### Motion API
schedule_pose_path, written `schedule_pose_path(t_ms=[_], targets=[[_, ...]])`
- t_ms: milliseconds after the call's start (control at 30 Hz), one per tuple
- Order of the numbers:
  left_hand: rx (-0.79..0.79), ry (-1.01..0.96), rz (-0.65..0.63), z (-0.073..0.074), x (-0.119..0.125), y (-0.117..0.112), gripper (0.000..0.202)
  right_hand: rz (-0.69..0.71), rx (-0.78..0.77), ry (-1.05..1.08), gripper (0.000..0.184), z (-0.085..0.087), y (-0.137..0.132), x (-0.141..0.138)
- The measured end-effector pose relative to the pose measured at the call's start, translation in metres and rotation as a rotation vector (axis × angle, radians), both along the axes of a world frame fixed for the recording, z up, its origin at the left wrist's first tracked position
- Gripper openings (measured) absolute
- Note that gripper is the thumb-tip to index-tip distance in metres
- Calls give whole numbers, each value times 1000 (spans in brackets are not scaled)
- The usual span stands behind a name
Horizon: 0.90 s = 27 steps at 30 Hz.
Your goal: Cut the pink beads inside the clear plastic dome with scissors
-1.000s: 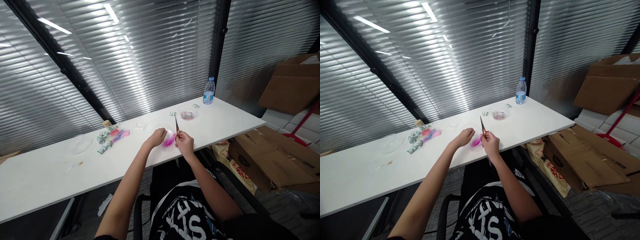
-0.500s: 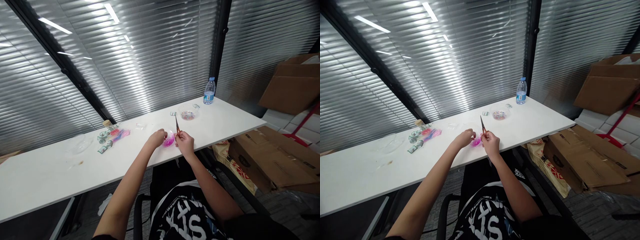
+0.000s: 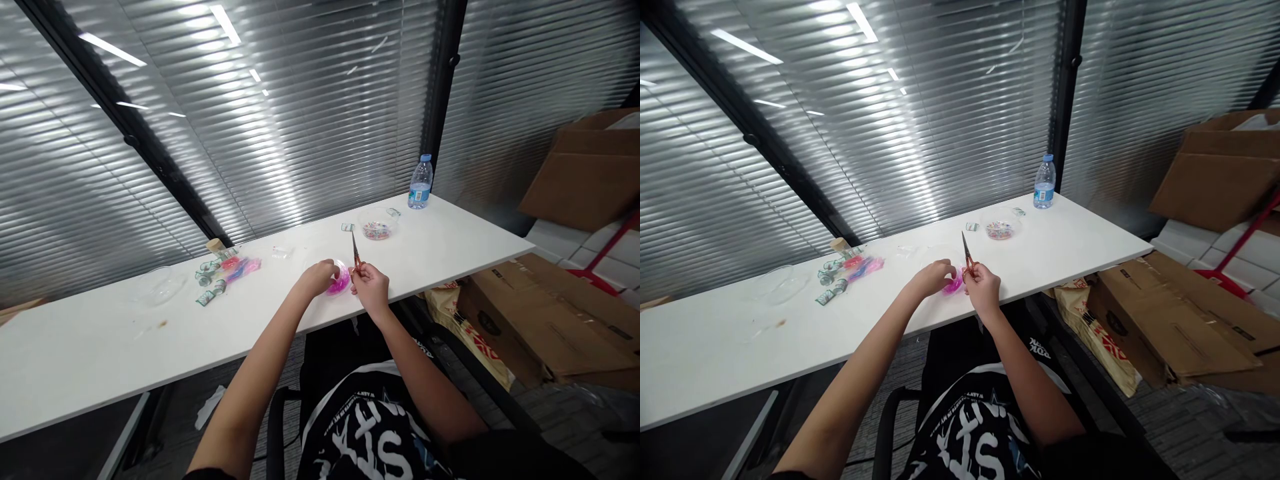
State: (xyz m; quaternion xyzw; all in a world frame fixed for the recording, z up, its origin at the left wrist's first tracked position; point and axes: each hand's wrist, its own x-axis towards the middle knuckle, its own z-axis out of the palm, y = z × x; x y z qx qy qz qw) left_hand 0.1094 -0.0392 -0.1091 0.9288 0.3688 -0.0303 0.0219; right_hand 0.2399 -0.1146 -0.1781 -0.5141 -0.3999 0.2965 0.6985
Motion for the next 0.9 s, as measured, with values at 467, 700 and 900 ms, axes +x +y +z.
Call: schedule_pose_path(t_ms=[467,700,900], targets=[[103,86,39,5,-1,0,34,-11,0,22,25,-1,0,1],[160,218,51,17,-2,-6,29,-12,15,17,27,-2,0,0],[192,248,102,1,0,-3,25,-14,30,-7,29,0,-2,-1]])
